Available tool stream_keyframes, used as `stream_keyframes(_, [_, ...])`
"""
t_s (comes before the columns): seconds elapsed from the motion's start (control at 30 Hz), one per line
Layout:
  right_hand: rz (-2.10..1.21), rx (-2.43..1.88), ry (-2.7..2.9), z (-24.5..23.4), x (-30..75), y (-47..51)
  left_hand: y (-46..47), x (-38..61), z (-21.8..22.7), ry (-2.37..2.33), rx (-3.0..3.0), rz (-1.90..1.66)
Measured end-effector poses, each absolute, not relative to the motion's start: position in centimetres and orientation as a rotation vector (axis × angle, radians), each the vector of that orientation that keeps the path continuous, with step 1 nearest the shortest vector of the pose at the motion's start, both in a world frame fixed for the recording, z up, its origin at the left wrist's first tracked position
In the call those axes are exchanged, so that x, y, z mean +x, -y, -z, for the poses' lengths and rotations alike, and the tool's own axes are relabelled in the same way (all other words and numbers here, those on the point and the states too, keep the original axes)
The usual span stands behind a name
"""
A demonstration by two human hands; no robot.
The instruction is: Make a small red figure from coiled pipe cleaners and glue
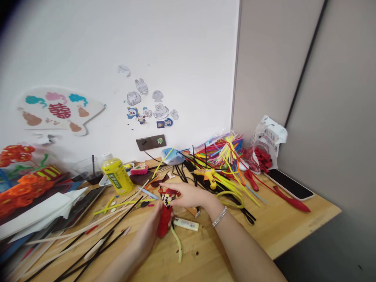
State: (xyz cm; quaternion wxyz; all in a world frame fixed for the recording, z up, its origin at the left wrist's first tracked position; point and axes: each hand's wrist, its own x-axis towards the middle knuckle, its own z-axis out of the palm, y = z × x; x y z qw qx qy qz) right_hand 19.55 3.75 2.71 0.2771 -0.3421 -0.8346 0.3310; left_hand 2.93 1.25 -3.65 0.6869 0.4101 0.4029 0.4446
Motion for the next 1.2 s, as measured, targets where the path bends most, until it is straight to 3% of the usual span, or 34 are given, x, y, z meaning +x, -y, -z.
stream_keyframes(0.3, [-0.832,-0.844,2.288,-3.1,19.2,-2.7,-1.7,3.4,4.7,-0.934,1.015,-1.035])
stream_keyframes(0.7, [-0.716,-0.937,2.045,-2.4,17.3,-2.7,-0.1,2.9,2.7,-0.848,1.061,-1.106])
stream_keyframes(1.2, [-0.768,-0.941,2.014,-1.7,17.1,-3.0,-0.2,3.0,2.6,-0.896,1.082,-1.087])
